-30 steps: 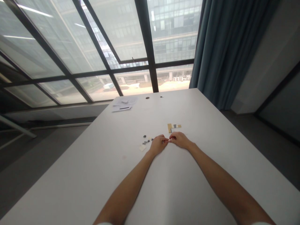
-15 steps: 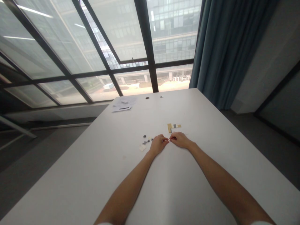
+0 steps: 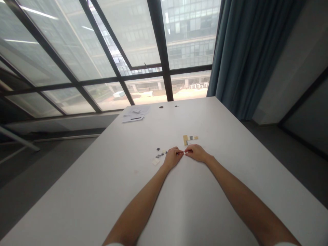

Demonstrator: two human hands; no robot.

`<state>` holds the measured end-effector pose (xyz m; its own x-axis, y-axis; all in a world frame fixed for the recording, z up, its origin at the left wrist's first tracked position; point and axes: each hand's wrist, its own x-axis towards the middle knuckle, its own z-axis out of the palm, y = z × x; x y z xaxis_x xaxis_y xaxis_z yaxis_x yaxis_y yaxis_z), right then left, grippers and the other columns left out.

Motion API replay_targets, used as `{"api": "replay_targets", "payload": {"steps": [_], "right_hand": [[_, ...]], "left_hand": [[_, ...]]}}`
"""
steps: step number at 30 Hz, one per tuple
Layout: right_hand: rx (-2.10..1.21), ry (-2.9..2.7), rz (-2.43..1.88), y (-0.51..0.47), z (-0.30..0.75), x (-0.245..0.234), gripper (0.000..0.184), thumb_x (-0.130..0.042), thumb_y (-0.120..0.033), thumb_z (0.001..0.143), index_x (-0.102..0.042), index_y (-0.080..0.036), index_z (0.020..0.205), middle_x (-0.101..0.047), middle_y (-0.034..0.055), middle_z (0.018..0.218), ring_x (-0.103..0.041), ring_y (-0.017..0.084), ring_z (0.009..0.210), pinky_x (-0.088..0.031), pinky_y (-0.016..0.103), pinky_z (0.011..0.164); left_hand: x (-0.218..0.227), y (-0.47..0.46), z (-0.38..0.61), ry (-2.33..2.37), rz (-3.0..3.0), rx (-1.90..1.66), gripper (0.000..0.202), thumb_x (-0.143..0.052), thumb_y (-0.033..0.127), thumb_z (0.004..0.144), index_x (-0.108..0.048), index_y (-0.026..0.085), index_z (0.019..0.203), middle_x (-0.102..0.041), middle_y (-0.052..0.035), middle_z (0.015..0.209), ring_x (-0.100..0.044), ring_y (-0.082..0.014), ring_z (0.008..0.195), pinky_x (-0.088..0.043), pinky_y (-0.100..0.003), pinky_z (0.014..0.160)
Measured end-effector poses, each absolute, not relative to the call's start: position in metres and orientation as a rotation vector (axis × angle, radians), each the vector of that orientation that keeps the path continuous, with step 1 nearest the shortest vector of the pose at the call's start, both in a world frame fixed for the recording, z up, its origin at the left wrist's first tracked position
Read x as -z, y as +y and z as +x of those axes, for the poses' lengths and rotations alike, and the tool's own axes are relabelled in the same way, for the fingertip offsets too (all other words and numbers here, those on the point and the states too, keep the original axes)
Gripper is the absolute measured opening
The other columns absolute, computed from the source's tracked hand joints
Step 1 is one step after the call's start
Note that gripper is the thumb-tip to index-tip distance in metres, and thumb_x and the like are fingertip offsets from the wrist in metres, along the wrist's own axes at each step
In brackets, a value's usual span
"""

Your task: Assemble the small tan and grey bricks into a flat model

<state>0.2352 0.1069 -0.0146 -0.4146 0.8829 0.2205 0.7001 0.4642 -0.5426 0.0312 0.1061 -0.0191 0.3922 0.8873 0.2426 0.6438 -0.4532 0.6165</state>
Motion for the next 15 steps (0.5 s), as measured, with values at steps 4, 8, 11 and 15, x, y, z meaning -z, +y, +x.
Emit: {"api": "replay_targets", "payload": {"steps": [4,8,11,15], "right_hand": [[-0.501,-2.25,-1.319,0.1055,0.2341,0.0133,0.014,-0.067,-0.027,0.083,-0.078,-0.022,0.092,-0.071,0.0013,0.08,-0.059,0.014,0.07,-0.037,0.024,0.064],[-0.504,-2.248,-1.316,0.1052,0.2335,0.0137,0.017,-0.066,-0.024,0.082,-0.078,-0.022,0.094,-0.071,0.0011,0.08,-0.06,0.014,0.07,-0.038,0.023,0.064],[-0.498,-2.247,-1.302,0.1056,0.2333,0.0146,0.017,-0.065,-0.023,0.081,-0.077,-0.022,0.093,-0.071,0.001,0.08,-0.059,0.014,0.07,-0.038,0.023,0.064],[-0.5,-2.232,-1.278,0.105,0.2329,0.0147,0.015,-0.065,-0.021,0.079,-0.076,-0.021,0.09,-0.07,0.0002,0.078,-0.058,0.013,0.069,-0.037,0.023,0.064]], "left_hand": [[0.0177,0.1065,0.0314,1.334,2.223,-0.747,0.019,-0.063,0.025,0.085,-0.08,0.021,0.092,-0.066,-0.0026,0.077,-0.058,-0.0128,0.069,-0.042,-0.024,0.067],[0.0172,0.1073,0.0311,1.328,2.226,-0.713,0.02,-0.063,0.028,0.086,-0.08,0.021,0.092,-0.066,-0.0026,0.076,-0.057,-0.0131,0.07,-0.041,-0.024,0.066],[0.0169,0.1072,0.031,1.322,2.233,-0.716,0.02,-0.063,0.029,0.086,-0.08,0.021,0.092,-0.065,-0.0027,0.076,-0.057,-0.0127,0.069,-0.04,-0.024,0.065],[0.0154,0.1063,0.0314,1.349,2.224,-0.735,0.018,-0.065,0.029,0.085,-0.081,0.021,0.089,-0.064,-0.0025,0.074,-0.056,-0.013,0.069,-0.04,-0.025,0.066]]}}
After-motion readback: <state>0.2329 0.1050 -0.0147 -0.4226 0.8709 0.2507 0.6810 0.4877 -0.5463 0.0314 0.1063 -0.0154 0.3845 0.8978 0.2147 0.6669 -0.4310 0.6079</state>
